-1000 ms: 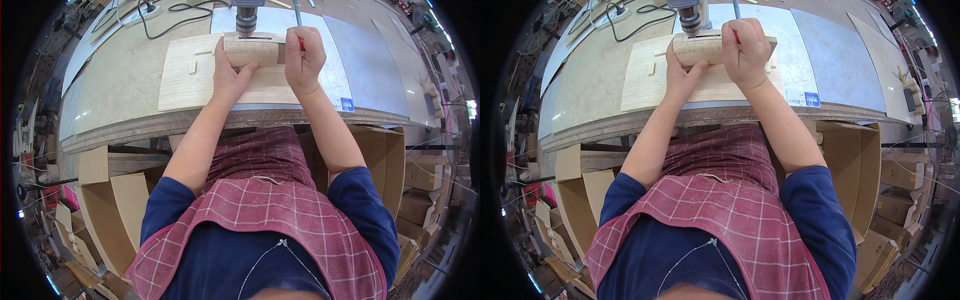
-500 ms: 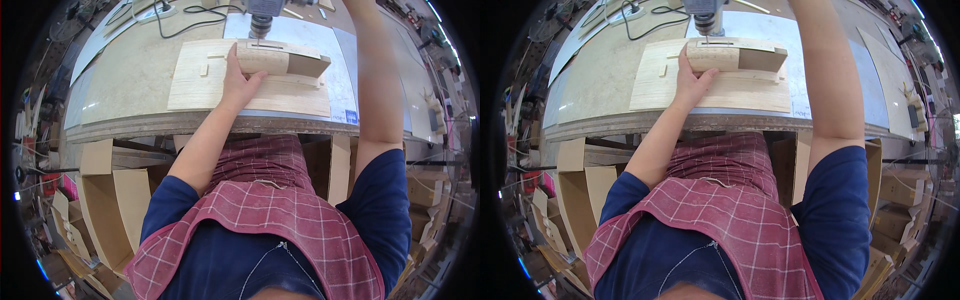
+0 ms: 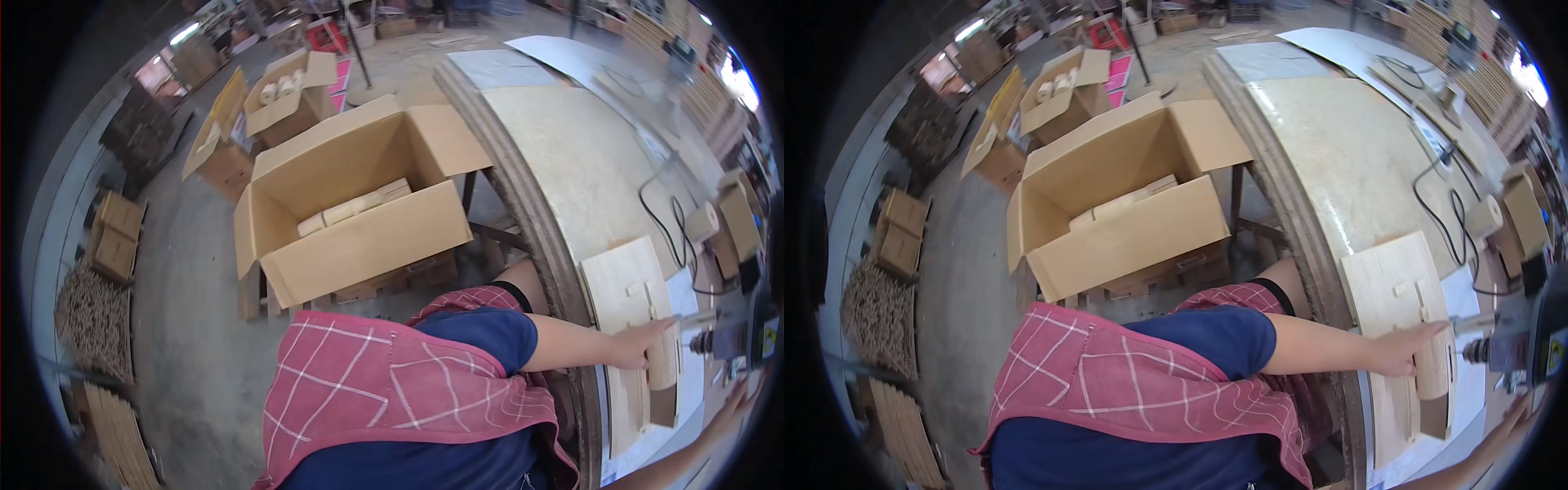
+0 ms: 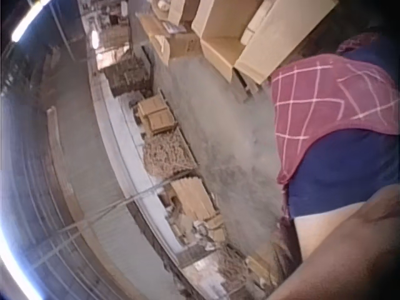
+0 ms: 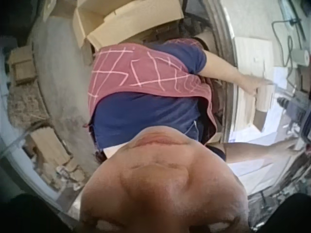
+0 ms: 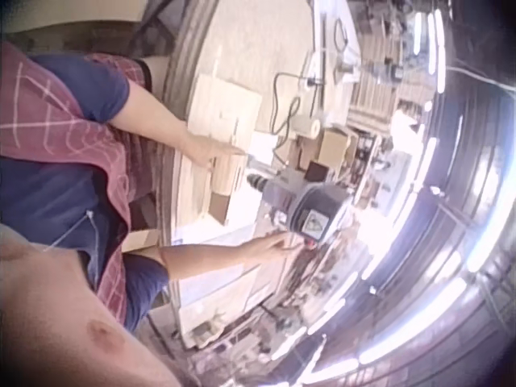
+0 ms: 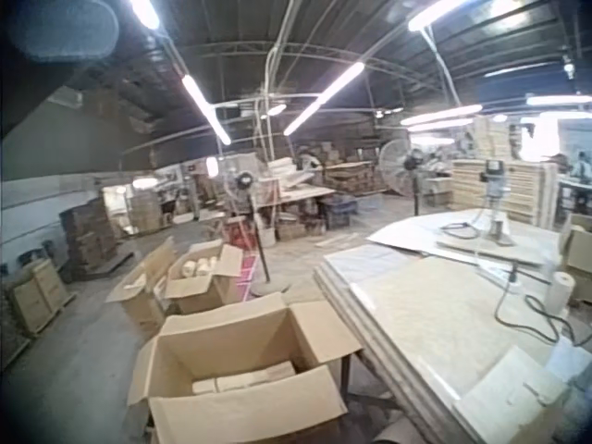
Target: Boring holes into cylindrical wooden blocks using a boring machine and organizing them into a box.
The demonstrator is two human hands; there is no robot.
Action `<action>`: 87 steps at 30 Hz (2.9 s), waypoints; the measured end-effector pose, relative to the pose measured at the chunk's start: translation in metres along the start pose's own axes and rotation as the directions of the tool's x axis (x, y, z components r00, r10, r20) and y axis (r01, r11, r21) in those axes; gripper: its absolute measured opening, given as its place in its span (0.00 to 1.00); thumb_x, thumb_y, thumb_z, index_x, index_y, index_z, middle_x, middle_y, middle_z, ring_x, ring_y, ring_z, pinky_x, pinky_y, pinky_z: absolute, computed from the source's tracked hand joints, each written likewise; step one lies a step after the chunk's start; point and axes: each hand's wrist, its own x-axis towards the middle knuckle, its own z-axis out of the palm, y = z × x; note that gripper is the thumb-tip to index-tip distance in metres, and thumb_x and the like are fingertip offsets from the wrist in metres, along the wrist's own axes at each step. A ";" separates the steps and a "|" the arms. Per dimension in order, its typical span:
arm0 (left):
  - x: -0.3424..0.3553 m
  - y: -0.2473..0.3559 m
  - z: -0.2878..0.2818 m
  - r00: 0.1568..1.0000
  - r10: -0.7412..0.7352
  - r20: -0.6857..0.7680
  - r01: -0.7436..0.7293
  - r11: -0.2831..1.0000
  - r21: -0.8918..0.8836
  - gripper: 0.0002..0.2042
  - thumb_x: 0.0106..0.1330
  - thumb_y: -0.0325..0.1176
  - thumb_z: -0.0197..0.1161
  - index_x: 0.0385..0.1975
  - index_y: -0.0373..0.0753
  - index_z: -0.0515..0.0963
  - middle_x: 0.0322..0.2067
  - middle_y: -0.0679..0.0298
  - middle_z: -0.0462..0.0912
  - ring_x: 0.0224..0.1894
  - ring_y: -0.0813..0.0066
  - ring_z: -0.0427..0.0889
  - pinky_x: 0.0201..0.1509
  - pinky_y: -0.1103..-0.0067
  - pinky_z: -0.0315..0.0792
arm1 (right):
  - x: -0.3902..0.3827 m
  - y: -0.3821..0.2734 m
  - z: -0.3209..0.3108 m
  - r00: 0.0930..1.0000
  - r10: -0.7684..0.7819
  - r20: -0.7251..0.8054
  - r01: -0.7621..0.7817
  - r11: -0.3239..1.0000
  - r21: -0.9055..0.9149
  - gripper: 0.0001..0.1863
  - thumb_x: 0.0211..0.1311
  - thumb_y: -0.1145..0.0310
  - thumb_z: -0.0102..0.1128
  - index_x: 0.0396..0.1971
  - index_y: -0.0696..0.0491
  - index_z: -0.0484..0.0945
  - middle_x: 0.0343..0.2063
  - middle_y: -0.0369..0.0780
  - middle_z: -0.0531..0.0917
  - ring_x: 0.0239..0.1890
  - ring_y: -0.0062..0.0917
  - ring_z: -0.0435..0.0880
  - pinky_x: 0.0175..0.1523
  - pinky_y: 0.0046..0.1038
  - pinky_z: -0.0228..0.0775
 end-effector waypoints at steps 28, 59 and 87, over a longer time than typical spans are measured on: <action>-0.044 0.073 -0.083 0.998 -0.057 0.026 0.041 0.908 0.416 0.35 0.43 0.35 0.63 0.56 0.39 0.60 0.49 0.52 0.70 0.47 0.57 0.73 0.48 0.72 0.69 | -0.161 -0.011 0.007 0.911 0.106 0.398 -0.182 0.970 0.158 0.15 0.49 0.74 0.58 0.38 0.63 0.74 0.34 0.41 0.77 0.39 0.24 0.73 0.46 0.23 0.63; -0.100 0.113 -0.231 0.757 -0.494 -0.428 0.365 0.862 -0.351 0.23 0.53 0.31 0.57 0.51 0.35 0.67 0.30 0.69 0.77 0.17 0.92 0.65 0.12 0.92 0.51 | -0.178 -0.045 0.014 0.892 0.128 0.433 -0.259 0.931 0.259 0.11 0.45 0.81 0.61 0.33 0.59 0.76 0.27 0.32 0.73 0.31 0.16 0.71 0.38 0.17 0.62; -0.128 0.106 -0.259 0.973 -0.107 0.203 0.186 -0.147 -0.971 0.35 0.53 0.43 0.50 0.57 0.26 0.50 0.45 0.37 0.68 0.47 0.47 0.73 0.46 0.65 0.74 | -0.179 -0.034 0.009 0.883 0.140 0.448 -0.264 0.937 0.228 0.11 0.49 0.78 0.59 0.35 0.59 0.75 0.31 0.34 0.74 0.35 0.17 0.71 0.39 0.16 0.63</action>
